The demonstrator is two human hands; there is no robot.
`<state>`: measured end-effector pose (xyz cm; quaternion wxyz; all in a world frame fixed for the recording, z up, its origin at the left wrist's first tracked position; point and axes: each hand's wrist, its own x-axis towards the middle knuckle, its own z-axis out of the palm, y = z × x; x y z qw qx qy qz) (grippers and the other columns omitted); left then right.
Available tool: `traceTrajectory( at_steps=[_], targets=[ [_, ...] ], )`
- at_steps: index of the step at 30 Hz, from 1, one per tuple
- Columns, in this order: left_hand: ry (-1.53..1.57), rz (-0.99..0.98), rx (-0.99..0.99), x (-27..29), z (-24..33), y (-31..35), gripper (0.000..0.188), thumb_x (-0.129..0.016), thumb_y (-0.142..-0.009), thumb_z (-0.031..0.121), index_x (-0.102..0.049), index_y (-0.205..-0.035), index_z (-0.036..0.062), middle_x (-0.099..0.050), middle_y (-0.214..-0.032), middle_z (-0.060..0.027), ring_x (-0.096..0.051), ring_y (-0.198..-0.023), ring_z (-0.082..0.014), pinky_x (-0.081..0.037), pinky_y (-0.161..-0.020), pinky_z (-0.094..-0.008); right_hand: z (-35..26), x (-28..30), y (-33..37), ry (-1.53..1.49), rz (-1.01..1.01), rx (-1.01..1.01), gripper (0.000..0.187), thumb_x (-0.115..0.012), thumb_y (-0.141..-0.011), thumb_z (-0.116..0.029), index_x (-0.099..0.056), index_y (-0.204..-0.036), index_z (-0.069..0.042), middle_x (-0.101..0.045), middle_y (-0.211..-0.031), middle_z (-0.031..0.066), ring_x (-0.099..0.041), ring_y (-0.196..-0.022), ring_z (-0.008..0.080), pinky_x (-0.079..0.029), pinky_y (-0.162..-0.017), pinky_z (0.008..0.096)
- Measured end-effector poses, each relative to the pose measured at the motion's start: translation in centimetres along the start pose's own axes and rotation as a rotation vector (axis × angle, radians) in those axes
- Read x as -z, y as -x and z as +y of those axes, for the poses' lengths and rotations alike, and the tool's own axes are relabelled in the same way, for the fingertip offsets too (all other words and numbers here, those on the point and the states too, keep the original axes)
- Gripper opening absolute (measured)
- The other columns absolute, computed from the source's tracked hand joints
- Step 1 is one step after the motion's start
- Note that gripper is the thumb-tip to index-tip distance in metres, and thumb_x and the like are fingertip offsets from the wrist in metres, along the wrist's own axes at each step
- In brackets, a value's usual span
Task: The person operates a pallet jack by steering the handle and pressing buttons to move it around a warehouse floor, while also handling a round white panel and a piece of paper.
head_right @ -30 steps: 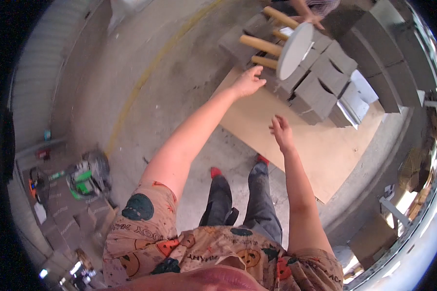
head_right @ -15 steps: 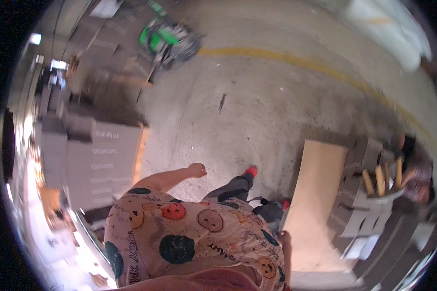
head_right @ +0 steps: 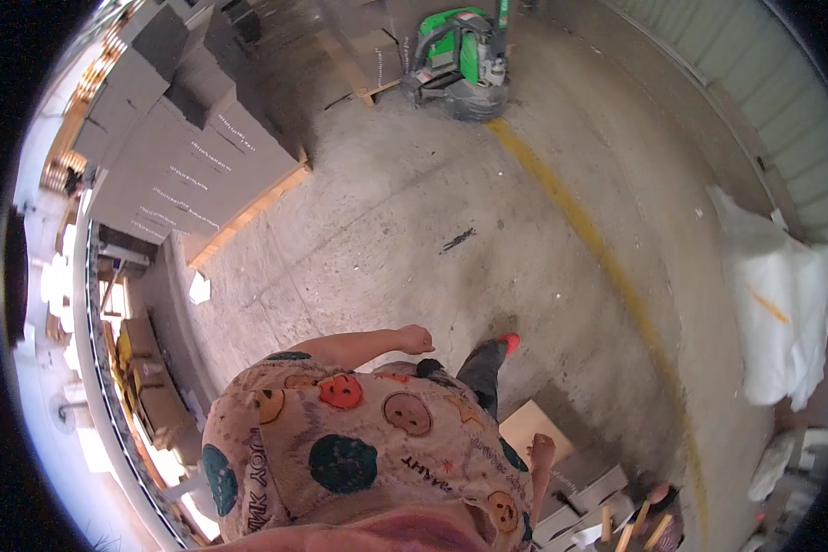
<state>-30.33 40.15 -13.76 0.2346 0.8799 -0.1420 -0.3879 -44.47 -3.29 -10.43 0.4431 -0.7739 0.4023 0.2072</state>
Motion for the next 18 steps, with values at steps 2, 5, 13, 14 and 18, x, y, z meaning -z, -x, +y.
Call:
traceTrajectory(
  at_steps=[2,5,13,14,18],
  targets=[
    [-0.023,0.016,0.005,1.9,-0.4,-3.3,0.043,-0.051,-0.084,0.043,-0.07,-0.085,0.0036,-0.065,-0.091,-0.0206,-0.061,-0.09,-0.0377,-0.047,-0.08,-0.0457,0.1,0.1,-7.9,0.07,-0.176,0.174,0.026,-0.058,-0.086,-0.024,-0.063,-0.087,0.001,-0.059,-0.072,0.0122,-0.06,-0.054,0.0217,-0.05,-0.052,0.0338],
    [-0.051,0.009,0.222,3.7,-0.7,-5.3,0.044,-0.051,-0.086,0.046,-0.068,-0.091,0.0065,-0.066,-0.094,-0.0174,-0.061,-0.092,-0.0343,-0.047,-0.082,-0.0433,2.9,0.5,-21.2,0.423,-0.22,0.353,0.035,-0.059,-0.083,-0.03,-0.065,-0.096,0.002,-0.066,-0.087,0.0184,-0.065,-0.064,0.03,-0.052,-0.06,0.0396],
    [0.101,0.596,0.322,19.1,3.2,-14.4,0.049,-0.048,-0.087,0.048,-0.069,-0.088,0.0042,-0.067,-0.087,-0.0161,-0.063,-0.087,-0.0335,-0.049,-0.08,-0.0428,-30.6,9.8,-37.1,0.751,-0.342,0.261,0.038,-0.061,-0.081,-0.038,-0.066,-0.09,-0.002,-0.065,-0.088,0.0211,-0.064,-0.089,0.0326,-0.049,-0.078,0.0421],
    [0.317,0.633,0.421,21.3,5.9,-14.2,0.049,-0.049,-0.087,0.048,-0.069,-0.086,0.0041,-0.067,-0.084,-0.0156,-0.064,-0.084,-0.0327,-0.049,-0.078,-0.0417,-32.7,10.2,-38.8,0.787,-0.312,0.446,0.035,-0.059,-0.081,-0.035,-0.065,-0.089,-0.001,-0.064,-0.086,0.022,-0.063,-0.087,0.0345,-0.049,-0.078,0.0433],
    [0.445,0.549,0.596,22.5,2.3,-17.4,0.051,-0.05,-0.085,0.05,-0.069,-0.086,0.0036,-0.067,-0.082,-0.0164,-0.064,-0.081,-0.0322,-0.049,-0.077,-0.0398,-50.3,7.0,-44.7,0.802,-0.204,1.055,0.029,-0.054,-0.082,-0.028,-0.062,-0.085,0.0,-0.063,-0.083,0.0235,-0.061,-0.083,0.0383,-0.048,-0.074,0.0443]
  ],
)
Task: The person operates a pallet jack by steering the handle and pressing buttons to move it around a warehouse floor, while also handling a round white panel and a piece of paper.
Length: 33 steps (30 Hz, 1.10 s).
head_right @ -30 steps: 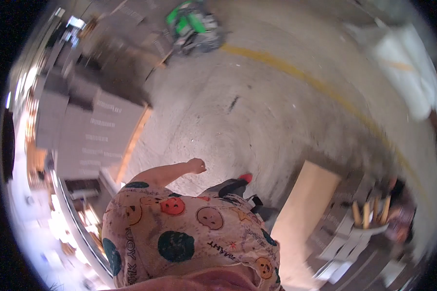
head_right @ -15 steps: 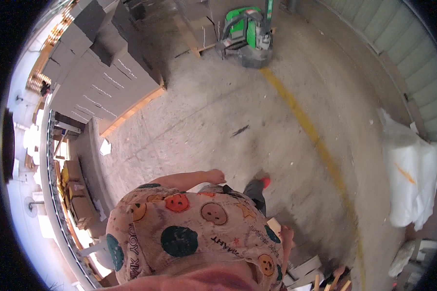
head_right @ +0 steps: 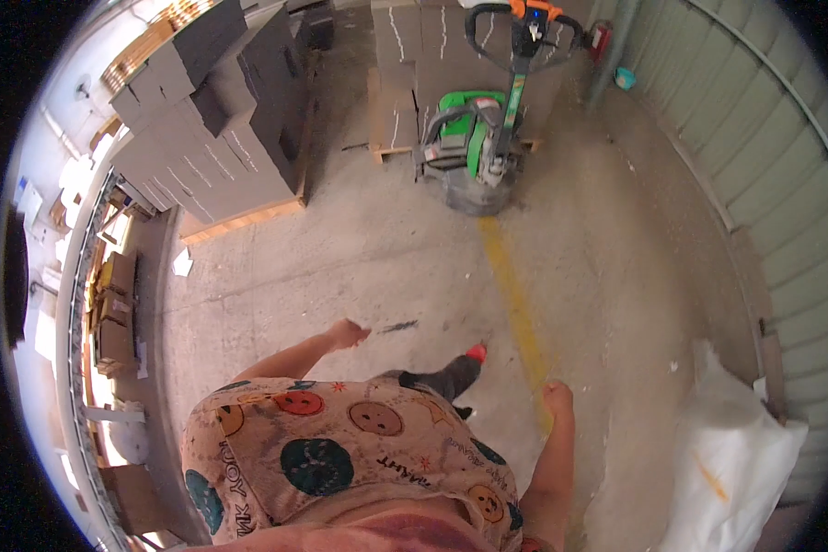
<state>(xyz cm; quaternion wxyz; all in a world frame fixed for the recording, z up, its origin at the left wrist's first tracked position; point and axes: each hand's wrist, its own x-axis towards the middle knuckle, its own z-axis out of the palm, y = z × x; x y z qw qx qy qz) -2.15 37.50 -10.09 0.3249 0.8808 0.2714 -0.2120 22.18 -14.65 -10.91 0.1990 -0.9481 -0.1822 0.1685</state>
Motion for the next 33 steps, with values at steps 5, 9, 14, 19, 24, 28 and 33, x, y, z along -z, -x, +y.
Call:
traceTrajectory(
  at_steps=[5,9,14,19,24,28,33],
  targets=[
    [-0.198,-0.038,-0.019,-2.4,10.2,-12.9,0.059,-0.041,-0.089,0.055,-0.067,-0.101,0.0036,-0.062,-0.106,-0.0225,-0.057,-0.102,-0.0391,-0.045,-0.087,-0.043,-3.5,12.8,-20.9,-0.215,0.074,0.198,0.028,-0.058,-0.083,-0.028,-0.064,-0.094,-0.003,-0.066,-0.091,0.019,-0.064,-0.085,0.032,-0.049,-0.074,0.0378],
    [-0.003,0.098,-0.133,1.9,21.8,-16.9,0.044,-0.049,-0.09,0.044,-0.067,-0.094,0.0038,-0.065,-0.089,-0.0201,-0.06,-0.086,-0.0379,-0.047,-0.076,-0.0441,-13.7,24.8,-31.4,-0.07,-0.034,0.413,0.029,-0.058,-0.087,-0.03,-0.064,-0.101,-0.005,-0.068,-0.088,0.0124,-0.065,-0.081,0.0233,-0.049,-0.072,0.0347],
    [0.375,0.249,-0.198,1.0,33.9,-15.1,0.041,-0.056,-0.088,0.042,-0.068,-0.095,0.0043,-0.066,-0.087,-0.0191,-0.062,-0.085,-0.036,-0.048,-0.075,-0.041,-20.1,39.1,-43.4,-0.161,0.06,0.735,0.027,-0.059,-0.088,-0.028,-0.064,-0.1,-0.004,-0.066,-0.091,0.0103,-0.062,-0.08,0.0183,-0.048,-0.073,0.0309],
    [0.381,0.564,0.321,-6.8,32.5,-10.7,0.04,-0.055,-0.087,0.045,-0.069,-0.095,0.0079,-0.067,-0.092,-0.0137,-0.063,-0.087,-0.033,-0.05,-0.077,-0.0399,-26.7,50.7,-60.6,-0.04,0.629,1.133,0.031,-0.048,-0.094,-0.027,-0.061,-0.101,0.0,-0.064,-0.102,0.0174,-0.06,-0.096,0.0305,-0.045,-0.085,0.0352],
    [0.879,1.179,0.939,-25.2,27.2,5.4,0.044,-0.058,-0.085,0.042,-0.068,-0.092,0.0004,-0.067,-0.085,-0.0194,-0.065,-0.076,-0.0324,-0.051,-0.07,-0.0366,-19.2,50.2,-72.0,0.011,0.601,0.886,0.048,-0.038,-0.097,-0.038,-0.054,-0.123,-0.001,-0.055,-0.123,0.0203,-0.049,-0.119,0.032,-0.037,-0.1,0.0367],
    [1.352,1.207,1.074,-39.0,29.8,14.5,0.045,-0.059,-0.084,0.043,-0.068,-0.09,-0.0014,-0.067,-0.083,-0.0189,-0.065,-0.076,-0.0331,-0.051,-0.072,-0.0377,-17.7,48.7,-66.3,-0.031,0.36,0.799,0.055,-0.033,-0.098,-0.041,-0.046,-0.13,0.002,-0.047,-0.131,0.0228,-0.042,-0.126,0.0311,-0.03,-0.105,0.0337],
    [1.042,0.84,1.149,-44.9,35.5,17.7,0.046,-0.06,-0.083,0.045,-0.068,-0.094,0.0009,-0.067,-0.085,-0.0203,-0.064,-0.081,-0.0324,-0.05,-0.074,-0.0381,-23.6,45.0,-65.3,0.023,0.312,0.852,0.058,-0.036,-0.095,-0.045,-0.047,-0.13,0.0,-0.049,-0.13,0.0211,-0.043,-0.124,0.0305,-0.031,-0.104,0.0343]
  ],
)
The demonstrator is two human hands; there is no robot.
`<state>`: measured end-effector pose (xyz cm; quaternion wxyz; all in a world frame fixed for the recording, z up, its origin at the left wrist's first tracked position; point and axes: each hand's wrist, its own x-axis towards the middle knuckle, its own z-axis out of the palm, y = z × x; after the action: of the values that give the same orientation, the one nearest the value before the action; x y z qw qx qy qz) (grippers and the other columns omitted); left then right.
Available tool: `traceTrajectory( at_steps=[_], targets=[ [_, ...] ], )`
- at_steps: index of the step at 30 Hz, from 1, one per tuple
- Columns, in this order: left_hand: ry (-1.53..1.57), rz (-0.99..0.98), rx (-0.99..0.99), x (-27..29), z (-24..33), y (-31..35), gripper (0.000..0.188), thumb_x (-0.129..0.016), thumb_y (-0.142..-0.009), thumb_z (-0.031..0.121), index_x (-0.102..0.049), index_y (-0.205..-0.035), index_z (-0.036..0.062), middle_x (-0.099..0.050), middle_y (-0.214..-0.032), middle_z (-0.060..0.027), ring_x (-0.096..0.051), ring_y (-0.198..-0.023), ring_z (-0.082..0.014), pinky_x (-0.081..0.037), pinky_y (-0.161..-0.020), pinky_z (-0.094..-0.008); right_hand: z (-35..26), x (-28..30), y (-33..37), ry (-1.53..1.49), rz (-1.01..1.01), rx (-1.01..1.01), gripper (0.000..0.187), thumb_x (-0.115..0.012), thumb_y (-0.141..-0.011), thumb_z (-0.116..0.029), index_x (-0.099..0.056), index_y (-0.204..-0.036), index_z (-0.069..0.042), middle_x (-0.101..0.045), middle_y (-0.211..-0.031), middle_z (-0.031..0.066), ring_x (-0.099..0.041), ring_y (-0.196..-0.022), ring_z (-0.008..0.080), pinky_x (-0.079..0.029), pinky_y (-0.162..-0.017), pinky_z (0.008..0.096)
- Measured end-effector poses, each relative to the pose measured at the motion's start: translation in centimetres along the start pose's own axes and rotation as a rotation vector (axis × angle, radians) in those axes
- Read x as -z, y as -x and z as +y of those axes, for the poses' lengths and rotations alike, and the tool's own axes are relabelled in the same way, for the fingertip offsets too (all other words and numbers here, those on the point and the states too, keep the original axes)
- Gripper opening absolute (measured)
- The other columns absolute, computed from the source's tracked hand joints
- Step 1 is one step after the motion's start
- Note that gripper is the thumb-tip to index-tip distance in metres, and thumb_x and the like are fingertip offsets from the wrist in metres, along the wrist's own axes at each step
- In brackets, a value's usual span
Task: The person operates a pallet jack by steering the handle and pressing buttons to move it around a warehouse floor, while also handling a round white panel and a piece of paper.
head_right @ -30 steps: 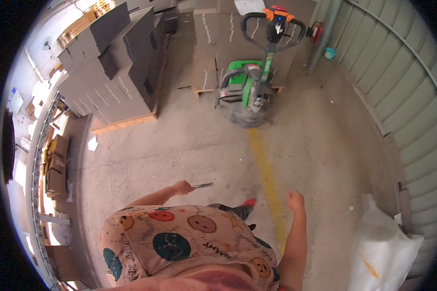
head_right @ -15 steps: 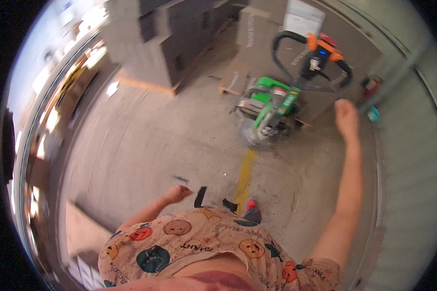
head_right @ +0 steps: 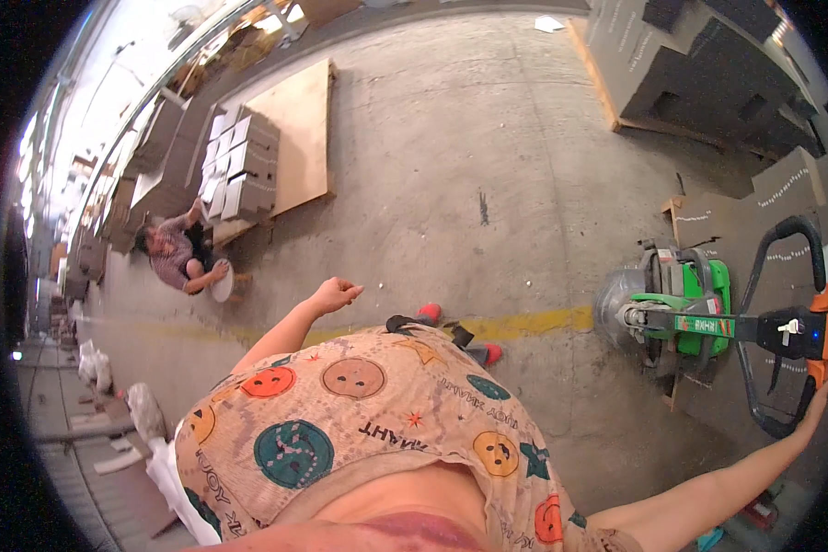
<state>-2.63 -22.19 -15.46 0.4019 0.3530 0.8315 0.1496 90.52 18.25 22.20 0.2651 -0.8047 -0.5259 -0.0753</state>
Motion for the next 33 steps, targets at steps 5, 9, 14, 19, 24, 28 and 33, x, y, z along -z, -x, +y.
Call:
traceTrajectory(
  at_steps=[5,9,14,19,24,28,33],
  targets=[
    [-0.06,-0.064,0.033,-0.4,-0.2,1.5,0.043,-0.059,-0.083,0.045,-0.068,-0.096,0.0046,-0.066,-0.085,-0.0199,-0.064,-0.081,-0.0324,-0.049,-0.074,-0.038,-2.9,-3.1,0.0,0.007,-0.056,0.053,0.061,-0.039,-0.093,-0.05,-0.048,-0.13,-0.003,-0.05,-0.129,0.0194,-0.045,-0.123,0.03,-0.032,-0.102,0.0349],
    [-0.036,-0.063,-0.061,-0.7,3.5,0.2,0.041,-0.057,-0.085,0.043,-0.068,-0.096,0.0055,-0.066,-0.084,-0.0198,-0.064,-0.081,-0.0331,-0.049,-0.074,-0.0383,-5.0,-4.8,1.0,-0.007,-0.086,0.161,0.063,-0.042,-0.091,-0.053,-0.048,-0.13,-0.005,-0.051,-0.129,0.018,-0.046,-0.122,0.0295,-0.032,-0.101,0.0354],
    [0.026,-0.146,-0.285,-3.3,9.8,-3.0,0.042,-0.058,-0.086,0.042,-0.067,-0.099,0.0021,-0.067,-0.079,-0.0123,-0.063,-0.072,-0.0234,-0.049,-0.07,-0.0345,-12.3,-7.3,10.7,-0.11,-0.267,0.481,0.066,-0.045,-0.088,-0.058,-0.049,-0.13,-0.007,-0.052,-0.128,0.0163,-0.047,-0.12,0.0289,-0.033,-0.1,0.036],
    [0.078,-0.116,-0.383,-6.1,16.2,-5.6,0.041,-0.058,-0.087,0.039,-0.066,-0.099,0.0012,-0.066,-0.078,-0.0106,-0.061,-0.072,-0.017,-0.049,-0.069,-0.0309,-29.2,-9.7,21.0,-0.16,-0.657,0.144,0.06,-0.066,-0.076,-0.054,-0.062,-0.097,0.002,-0.062,-0.075,0.008,-0.061,-0.065,0.0154,-0.047,-0.058,0.029],
    [0.143,-0.207,-0.38,-7.1,16.8,-5.5,0.04,-0.058,-0.089,0.039,-0.066,-0.098,0.0007,-0.066,-0.079,-0.0065,-0.059,-0.076,-0.0116,-0.047,-0.07,-0.0286,-29.2,-14.8,21.7,-0.338,-0.818,0.173,0.051,-0.073,-0.073,-0.049,-0.062,-0.085,-0.001,-0.051,-0.053,0.0008,-0.049,-0.04,0.0098,-0.039,-0.04,0.0261],
    [0.116,-0.206,-0.327,-8.6,14.0,-3.9,0.042,-0.058,-0.089,0.039,-0.066,-0.097,-0.0007,-0.067,-0.079,-0.0064,-0.06,-0.075,-0.0118,-0.048,-0.069,-0.0295,-29.5,-17.2,19.9,-0.179,-0.773,0.212,0.051,-0.074,-0.069,-0.053,-0.065,-0.079,-0.004,-0.051,-0.049,0.0025,-0.05,-0.04,0.0121,-0.039,-0.042,0.0274],
    [0.207,-0.077,-0.114,-8.0,9.6,-3.7,0.04,-0.059,-0.087,0.039,-0.067,-0.098,0.0014,-0.068,-0.079,-0.0081,-0.063,-0.073,-0.0163,-0.049,-0.069,-0.0322,-30.6,-19.0,23.3,-0.286,-0.614,0.387,0.05,-0.075,-0.069,-0.051,-0.067,-0.082,-0.003,-0.054,-0.052,0.0033,-0.051,-0.042,0.0123,-0.041,-0.045,0.0301]
  ],
)
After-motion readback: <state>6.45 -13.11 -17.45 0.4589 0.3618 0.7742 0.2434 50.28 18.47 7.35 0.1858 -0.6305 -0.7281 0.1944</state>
